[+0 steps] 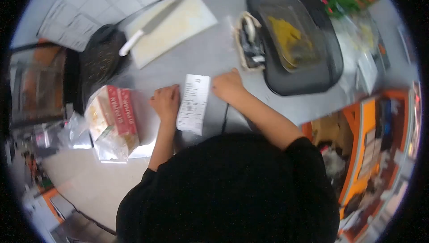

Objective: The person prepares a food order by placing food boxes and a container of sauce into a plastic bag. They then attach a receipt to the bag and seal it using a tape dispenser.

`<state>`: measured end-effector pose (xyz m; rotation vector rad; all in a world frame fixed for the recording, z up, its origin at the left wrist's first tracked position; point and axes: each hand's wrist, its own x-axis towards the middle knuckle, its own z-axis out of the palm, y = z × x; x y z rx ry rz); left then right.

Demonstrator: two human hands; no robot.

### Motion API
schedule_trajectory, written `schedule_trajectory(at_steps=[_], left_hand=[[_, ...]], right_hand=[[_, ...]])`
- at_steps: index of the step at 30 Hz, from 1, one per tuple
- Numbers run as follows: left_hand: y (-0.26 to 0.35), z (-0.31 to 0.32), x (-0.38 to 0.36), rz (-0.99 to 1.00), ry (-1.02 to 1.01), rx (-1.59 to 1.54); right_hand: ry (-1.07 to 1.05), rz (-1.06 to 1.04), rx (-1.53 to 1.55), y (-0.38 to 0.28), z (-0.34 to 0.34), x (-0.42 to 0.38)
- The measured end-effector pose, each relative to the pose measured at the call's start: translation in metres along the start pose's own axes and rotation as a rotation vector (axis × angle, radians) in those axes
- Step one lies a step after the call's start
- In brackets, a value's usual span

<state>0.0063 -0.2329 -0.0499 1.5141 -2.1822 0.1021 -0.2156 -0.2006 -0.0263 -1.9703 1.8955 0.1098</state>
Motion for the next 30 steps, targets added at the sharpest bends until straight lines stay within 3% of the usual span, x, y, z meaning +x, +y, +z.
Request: schedule_trajectory(at_steps=[1, 2, 3, 5, 6, 8, 11, 14, 17, 20, 23, 25, 28, 30], left_hand=[[-0.009, 0.007, -0.004, 0.004, 0.003, 0.041], [-0.019, 0.006, -0.007, -0.006, 0.031, -0.235], [-0.017, -0.003, -0.008, -0.139, 0.094, -0.528], [-0.009, -0.043, -0.005, -0.300, 0.171, -0.659], [-0.014, -0.050, -0.014, -0.343, 0.181, -0.803], [-0.006, -0.079, -0.023, -0.345, 0.428, -1.269], [-0.003, -0.137, -0.037, -0.296, 0.623, -1.338], [-0.008, -0.189, -0.054, -0.189, 0.888, -1.194], [-0.051, -0.204, -0.064, -0.190, 1.056, -0.893], [-0.111, -0.183, -0.062, -0.470, 0.971, -0.965], [-0.140, -0.175, -0.066, -0.538, 0.910, -1.011], [-0.130, -0.189, -0.069, -0.476, 1.016, -1.070], [-0.101, -0.221, -0.075, -0.359, 1.104, -1.035], [-0.095, -0.230, -0.083, -0.300, 1.103, -0.899]], right_hand=[[0.027, -0.028, -0.027, -0.003, -0.001, 0.002], [0.027, -0.036, 0.106, -0.004, -0.007, 0.001], [0.015, -0.055, 0.237, -0.003, -0.016, 0.001], [0.084, -0.229, 0.333, -0.012, -0.040, -0.003], [0.087, -0.402, 0.444, -0.017, -0.047, 0.001], [0.080, -0.719, 0.665, -0.029, -0.060, 0.005], [-0.104, -0.888, 0.974, -0.067, -0.092, -0.005], [-0.226, -1.033, 1.224, -0.126, -0.128, -0.029], [-0.253, -0.953, 0.914, -0.180, -0.145, -0.011], [-0.288, -0.931, 0.847, -0.232, -0.130, 0.042], [-0.312, -0.967, 0.978, -0.263, -0.099, 0.080], [-0.327, -0.965, 1.205, -0.269, -0.094, 0.075], [-0.203, -1.057, 1.239, -0.263, -0.100, 0.036], [-0.317, -0.952, 1.317, -0.258, -0.104, 0.004]])
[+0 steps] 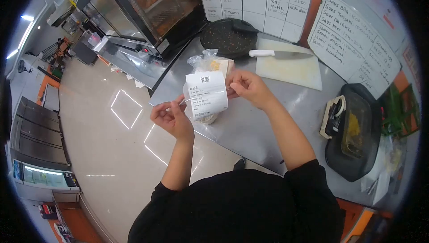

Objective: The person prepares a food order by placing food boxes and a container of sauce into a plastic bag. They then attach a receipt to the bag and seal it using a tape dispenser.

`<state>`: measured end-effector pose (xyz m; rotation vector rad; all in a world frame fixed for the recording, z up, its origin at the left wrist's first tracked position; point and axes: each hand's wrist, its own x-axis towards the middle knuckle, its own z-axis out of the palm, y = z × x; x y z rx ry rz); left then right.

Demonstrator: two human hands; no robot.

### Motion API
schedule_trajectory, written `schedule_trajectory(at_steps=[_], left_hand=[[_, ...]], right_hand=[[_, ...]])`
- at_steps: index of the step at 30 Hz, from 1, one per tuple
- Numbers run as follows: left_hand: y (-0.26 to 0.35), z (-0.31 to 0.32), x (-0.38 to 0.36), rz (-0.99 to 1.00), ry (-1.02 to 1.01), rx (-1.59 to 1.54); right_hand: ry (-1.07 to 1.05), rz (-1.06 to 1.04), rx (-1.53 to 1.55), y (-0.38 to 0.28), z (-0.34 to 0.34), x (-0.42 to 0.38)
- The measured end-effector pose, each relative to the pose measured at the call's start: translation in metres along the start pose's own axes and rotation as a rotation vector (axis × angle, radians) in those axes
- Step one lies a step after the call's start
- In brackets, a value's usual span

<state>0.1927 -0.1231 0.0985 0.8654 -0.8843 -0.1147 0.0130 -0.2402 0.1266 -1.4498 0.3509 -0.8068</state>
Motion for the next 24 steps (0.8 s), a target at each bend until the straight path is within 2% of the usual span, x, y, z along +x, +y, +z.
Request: schedule_trajectory(at_steps=[1, 5, 8, 9, 11, 13, 14, 15, 17, 18, 21, 24], left_hand=[[0.002, 0.003, 0.001, 0.100, 0.001, -0.042], [0.009, 0.002, 0.007, 0.453, -0.042, 0.138], [0.022, 0.008, 0.003, 0.355, -0.081, -0.048], [0.025, 0.011, 0.002, 0.190, -0.042, -0.065], [0.031, 0.015, -0.002, -0.141, 0.033, -0.092], [0.008, 0.021, 0.006, -0.267, 0.072, -0.158], [-0.009, 0.021, 0.010, -0.328, 0.090, -0.188], [-0.033, 0.013, 0.010, -0.298, 0.024, -0.066], [-0.082, -0.006, 0.009, -0.226, -0.106, 0.176], [-0.087, -0.008, 0.009, -0.234, -0.095, 0.163], [-0.086, -0.008, 0.010, -0.277, -0.061, 0.104], [-0.076, -0.007, 0.005, -0.308, -0.067, 0.058]], right_hand=[[0.009, 0.053, 0.055, -0.002, 0.005, -0.008], [-0.010, -0.001, 0.204, 0.000, 0.009, -0.028], [-0.006, -0.011, 0.275, -0.016, 0.015, -0.039], [0.000, -0.011, 0.313, -0.021, 0.018, -0.041], [0.046, -0.038, 0.164, -0.019, 0.019, -0.039], [0.127, -0.085, -0.203, 0.010, 0.005, -0.017], [0.137, -0.055, -0.194, 0.018, 0.000, -0.004], [0.146, -0.027, -0.185, 0.026, -0.008, 0.009], [0.170, 0.094, -0.380, 0.055, -0.034, 0.029], [0.183, 0.151, -0.478, 0.062, -0.041, 0.034], [0.109, 0.125, -0.580, 0.063, -0.041, 0.036], [0.100, 0.026, -0.540, 0.070, -0.044, 0.037]])
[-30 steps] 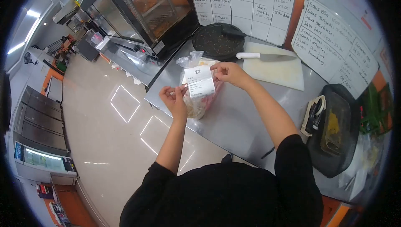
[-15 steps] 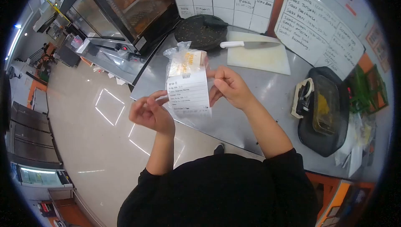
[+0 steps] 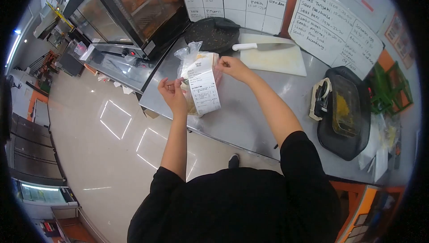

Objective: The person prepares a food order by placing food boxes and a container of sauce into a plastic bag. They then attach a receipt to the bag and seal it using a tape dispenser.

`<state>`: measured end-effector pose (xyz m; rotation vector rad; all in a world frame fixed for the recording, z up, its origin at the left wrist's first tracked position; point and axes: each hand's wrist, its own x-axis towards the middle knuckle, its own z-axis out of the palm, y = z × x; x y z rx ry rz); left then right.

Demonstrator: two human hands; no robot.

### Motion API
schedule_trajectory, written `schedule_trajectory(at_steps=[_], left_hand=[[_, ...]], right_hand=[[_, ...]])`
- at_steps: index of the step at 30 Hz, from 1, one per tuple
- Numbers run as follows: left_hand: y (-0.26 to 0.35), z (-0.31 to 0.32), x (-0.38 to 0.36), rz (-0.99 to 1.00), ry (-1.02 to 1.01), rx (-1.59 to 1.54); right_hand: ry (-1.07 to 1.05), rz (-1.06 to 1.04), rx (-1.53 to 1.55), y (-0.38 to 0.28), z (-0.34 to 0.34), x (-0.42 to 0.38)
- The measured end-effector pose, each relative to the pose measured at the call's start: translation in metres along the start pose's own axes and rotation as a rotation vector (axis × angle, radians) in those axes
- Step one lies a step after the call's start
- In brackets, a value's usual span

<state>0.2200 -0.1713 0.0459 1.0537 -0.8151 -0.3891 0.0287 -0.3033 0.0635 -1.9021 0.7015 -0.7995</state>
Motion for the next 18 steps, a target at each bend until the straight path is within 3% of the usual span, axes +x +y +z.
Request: schedule_trajectory(at_steps=[5, 8, 12, 15, 18], left_hand=[[-0.015, -0.004, 0.000, 0.227, -0.121, 0.280], [-0.005, 0.005, -0.004, 0.052, -0.016, 0.364], [0.001, 0.009, -0.006, 0.092, 0.027, 0.422], [-0.015, 0.003, -0.003, 0.086, 0.026, 0.556], [-0.021, 0.005, -0.001, 0.014, 0.044, 0.733]], right_hand=[[0.026, 0.065, -0.158, 0.006, -0.011, 0.002], [0.019, 0.075, -0.167, 0.014, -0.016, 0.006], [-0.038, 0.135, -0.171, 0.026, -0.009, 0.016], [-0.027, 0.285, 0.028, 0.043, 0.011, 0.018], [0.048, 0.191, 0.073, 0.067, 0.033, 0.025]])
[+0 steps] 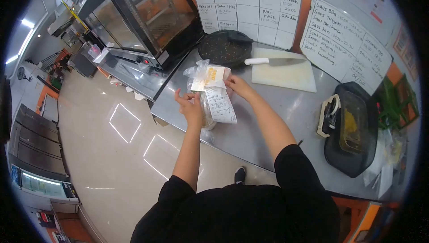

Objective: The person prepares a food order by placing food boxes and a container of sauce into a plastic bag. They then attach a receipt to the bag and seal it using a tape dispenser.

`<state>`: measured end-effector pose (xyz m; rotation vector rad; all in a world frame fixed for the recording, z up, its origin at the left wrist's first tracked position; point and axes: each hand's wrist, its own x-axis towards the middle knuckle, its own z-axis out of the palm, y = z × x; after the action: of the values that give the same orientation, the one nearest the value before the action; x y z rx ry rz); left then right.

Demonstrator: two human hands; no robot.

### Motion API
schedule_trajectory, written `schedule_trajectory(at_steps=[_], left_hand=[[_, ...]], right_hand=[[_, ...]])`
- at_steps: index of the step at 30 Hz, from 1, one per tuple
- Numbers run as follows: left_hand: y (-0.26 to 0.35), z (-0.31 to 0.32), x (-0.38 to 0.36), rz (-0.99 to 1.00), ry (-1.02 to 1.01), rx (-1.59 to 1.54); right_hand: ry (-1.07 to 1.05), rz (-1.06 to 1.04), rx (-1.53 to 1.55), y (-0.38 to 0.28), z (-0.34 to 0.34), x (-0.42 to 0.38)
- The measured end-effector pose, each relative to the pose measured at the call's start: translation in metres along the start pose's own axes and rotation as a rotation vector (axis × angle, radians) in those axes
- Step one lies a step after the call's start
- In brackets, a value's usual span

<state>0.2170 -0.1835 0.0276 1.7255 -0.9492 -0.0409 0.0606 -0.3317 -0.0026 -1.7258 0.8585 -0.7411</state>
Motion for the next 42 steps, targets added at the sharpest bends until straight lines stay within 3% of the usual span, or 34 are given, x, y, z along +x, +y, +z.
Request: schedule_trajectory(at_steps=[9, 14, 17, 18, 19, 22, 23, 26, 29, 30, 32, 33, 34, 35, 37, 42], left_hand=[[-0.004, -0.001, 0.004, -0.207, -0.088, 0.259], [-0.019, -0.029, 0.006, -0.114, -0.195, 0.342], [-0.044, -0.045, 0.002, -0.059, -0.137, 0.058], [-0.056, -0.044, -0.004, -0.080, -0.154, 0.002], [-0.072, -0.044, -0.009, -0.098, -0.155, -0.048], [-0.120, -0.043, -0.025, -0.253, -0.146, -0.186], [-0.117, -0.043, -0.037, -0.346, -0.145, -0.270], [-0.114, -0.056, -0.066, -0.493, -0.144, -0.440], [-0.141, -0.050, -0.094, -0.484, -0.174, -0.459], [-0.126, -0.057, -0.099, -0.552, -0.189, -0.508], [-0.140, -0.059, -0.112, -0.472, -0.186, -0.451], [-0.117, -0.062, -0.116, -0.510, -0.208, -0.471], [-0.108, -0.059, -0.122, -0.517, -0.203, -0.509], [-0.105, -0.055, -0.129, -0.467, -0.208, -0.481], [-0.093, -0.043, -0.139, -0.326, -0.212, -0.369], [-0.041, -0.006, -0.151, -0.051, -0.272, -0.230]], right_hand=[[0.100, 0.232, 0.299, 0.019, 0.023, 0.004], [0.329, -0.055, 0.093, 0.027, 0.008, 0.010], [0.362, -0.249, -0.084, -0.025, -0.007, 0.006], [0.340, -0.323, -0.133, -0.058, -0.011, 0.003], [0.229, -0.400, -0.423, -0.088, -0.010, 0.003], [-0.019, -0.369, -0.986, -0.131, 0.018, 0.020], [-0.066, -0.494, -0.910, -0.137, 0.027, 0.022], [-0.447, -0.322, -0.820, -0.143, 0.040, 0.047], [-0.211, -0.542, -0.479, -0.128, 0.033, 0.042], [-0.165, -0.541, -0.526, -0.137, 0.024, 0.030], [0.000, -0.459, -0.345, -0.151, 0.011, 0.002], [0.055, -0.428, -0.301, -0.157, 0.000, -0.008], [0.120, -0.516, -0.347, -0.174, -0.018, -0.030], [0.109, -0.344, -0.403, -0.204, -0.039, -0.064], [0.198, -0.431, -0.399, -0.235, -0.081, -0.114], [0.421, -0.413, -0.451, -0.281, -0.185, -0.248]])
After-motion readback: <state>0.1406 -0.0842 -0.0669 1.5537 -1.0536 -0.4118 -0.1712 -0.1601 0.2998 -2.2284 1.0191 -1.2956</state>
